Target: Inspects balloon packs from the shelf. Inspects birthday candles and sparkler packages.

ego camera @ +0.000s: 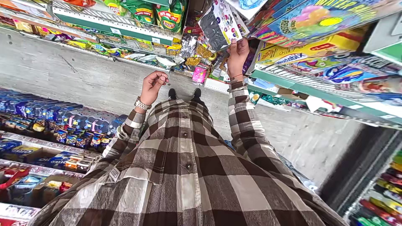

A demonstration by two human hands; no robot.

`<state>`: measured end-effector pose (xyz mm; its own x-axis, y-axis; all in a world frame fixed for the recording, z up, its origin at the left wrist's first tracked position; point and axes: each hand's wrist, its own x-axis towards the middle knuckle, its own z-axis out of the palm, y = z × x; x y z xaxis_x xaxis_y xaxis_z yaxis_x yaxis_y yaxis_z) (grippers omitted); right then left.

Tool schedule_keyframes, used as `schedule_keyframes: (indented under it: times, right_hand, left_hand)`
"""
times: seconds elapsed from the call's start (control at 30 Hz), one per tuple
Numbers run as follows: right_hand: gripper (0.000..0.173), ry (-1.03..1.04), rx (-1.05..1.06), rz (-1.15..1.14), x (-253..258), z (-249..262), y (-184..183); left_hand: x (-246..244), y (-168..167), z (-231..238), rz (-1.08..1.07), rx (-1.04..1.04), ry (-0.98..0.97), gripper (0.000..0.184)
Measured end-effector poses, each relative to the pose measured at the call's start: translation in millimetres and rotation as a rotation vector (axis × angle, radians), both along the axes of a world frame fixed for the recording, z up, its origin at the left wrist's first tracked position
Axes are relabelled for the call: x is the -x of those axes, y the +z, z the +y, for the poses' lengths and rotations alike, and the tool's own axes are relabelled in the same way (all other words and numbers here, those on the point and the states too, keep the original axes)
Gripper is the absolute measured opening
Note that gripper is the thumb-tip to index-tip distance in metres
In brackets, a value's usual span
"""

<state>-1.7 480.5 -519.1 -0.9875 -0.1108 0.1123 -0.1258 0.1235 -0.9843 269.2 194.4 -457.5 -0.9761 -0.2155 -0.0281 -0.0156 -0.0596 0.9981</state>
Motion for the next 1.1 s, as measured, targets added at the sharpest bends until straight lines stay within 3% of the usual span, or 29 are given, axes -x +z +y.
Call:
schedule_keyframes:
  times: [0.33,0.67,0.87,1.1]
  right_hand:
    - [0.024,-0.033,0.156,-0.114,-5,-5,7]
    - [0.022,0.017,0.136,-0.132,-23,-5,28]
    - [0.021,0.164,0.129,-0.186,-54,-3,60]
    - [0.021,0.320,0.152,-0.260,-105,-5,87]
  left_hand:
    - [3,7,1,0.026,0.017,0.000,0.021]
    - [3,6,-1,0.012,0.024,-0.006,0.022]
    - [4,3,-3,0.000,0.003,0.040,0.023]
    - [4,-8,-6,-0.128,-0.102,0.030,0.038]
